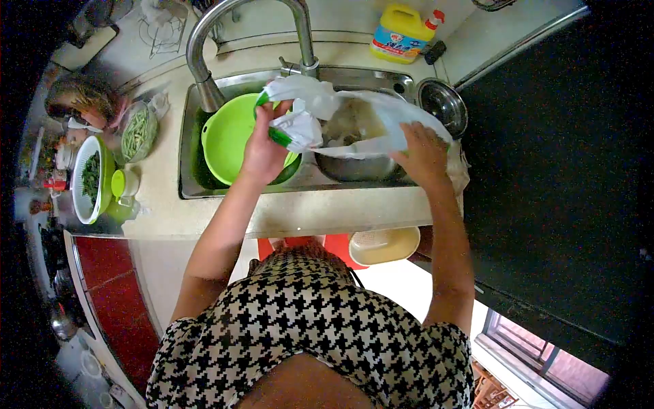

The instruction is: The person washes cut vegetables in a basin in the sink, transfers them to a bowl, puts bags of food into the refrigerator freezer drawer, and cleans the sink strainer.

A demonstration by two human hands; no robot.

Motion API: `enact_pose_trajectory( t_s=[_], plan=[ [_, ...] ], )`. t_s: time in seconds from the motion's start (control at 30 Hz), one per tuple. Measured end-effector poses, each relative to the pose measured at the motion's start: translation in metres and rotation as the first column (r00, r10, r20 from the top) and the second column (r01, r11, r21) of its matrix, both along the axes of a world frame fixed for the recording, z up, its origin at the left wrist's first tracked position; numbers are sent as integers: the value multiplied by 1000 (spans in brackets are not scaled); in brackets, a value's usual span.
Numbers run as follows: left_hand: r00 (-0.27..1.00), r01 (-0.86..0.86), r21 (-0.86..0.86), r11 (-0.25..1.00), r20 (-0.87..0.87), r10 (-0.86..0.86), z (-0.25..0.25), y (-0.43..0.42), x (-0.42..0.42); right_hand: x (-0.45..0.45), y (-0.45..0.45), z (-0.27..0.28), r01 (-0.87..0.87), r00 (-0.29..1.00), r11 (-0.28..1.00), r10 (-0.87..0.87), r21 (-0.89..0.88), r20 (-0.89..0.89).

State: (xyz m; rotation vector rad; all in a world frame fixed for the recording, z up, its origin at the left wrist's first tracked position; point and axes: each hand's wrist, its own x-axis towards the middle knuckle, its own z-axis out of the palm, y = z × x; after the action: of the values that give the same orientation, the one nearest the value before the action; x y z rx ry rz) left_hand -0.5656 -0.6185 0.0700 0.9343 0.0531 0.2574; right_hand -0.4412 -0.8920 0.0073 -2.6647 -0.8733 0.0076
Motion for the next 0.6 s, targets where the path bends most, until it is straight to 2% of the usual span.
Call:
enact_pose_trajectory(
  t_s=[0.03,0.07,0.13,0.17,0.23,0.27,0.33,0.37,0.43,0.47,0.5,0.53,0.6],
  plan=[
    [1000,13,-23,1000,-8,-13,-1,1,1,-5,-11,6,-12,999,981,20,-195,41],
    [1000,-23,-62,998,-4,23,1,3,1,-12,-17,9,21,999,967,-14,-252,29],
    [1000,15,-87,996,-17,-17,7,-1,0,-33,-28,14,84,996,926,-87,-367,8],
    [999,32,-100,994,-22,-34,10,-4,1,-41,-32,20,90,996,925,-92,-369,13],
    [998,6,-17,1000,-62,-7,25,-9,12,-62,-39,38,101,995,923,-103,-372,16],
    [997,-4,24,1000,-82,6,31,-8,20,-74,-40,53,81,992,916,-113,-393,-59],
    [999,50,108,993,-8,-50,42,-5,47,-103,-36,85,36,966,898,-144,-437,-215],
    [998,55,142,988,27,-60,45,-8,63,-113,-37,81,-27,962,934,-73,-356,-263],
    [981,92,330,939,-191,-29,47,-12,84,-129,-36,64,-136,947,976,77,-171,-313],
    [975,146,588,796,-224,-13,31,0,101,-131,-29,57,-141,933,989,122,-32,-339],
    [908,233,657,717,-412,83,44,-11,105,-130,-22,52,-129,918,987,157,100,-364],
    [963,108,763,638,-239,124,38,-18,107,-128,-15,49,-123,903,963,209,241,-375],
    [954,-247,881,404,146,263,25,-25,106,-119,-4,62,-94,948,970,156,225,-279]
  ],
)
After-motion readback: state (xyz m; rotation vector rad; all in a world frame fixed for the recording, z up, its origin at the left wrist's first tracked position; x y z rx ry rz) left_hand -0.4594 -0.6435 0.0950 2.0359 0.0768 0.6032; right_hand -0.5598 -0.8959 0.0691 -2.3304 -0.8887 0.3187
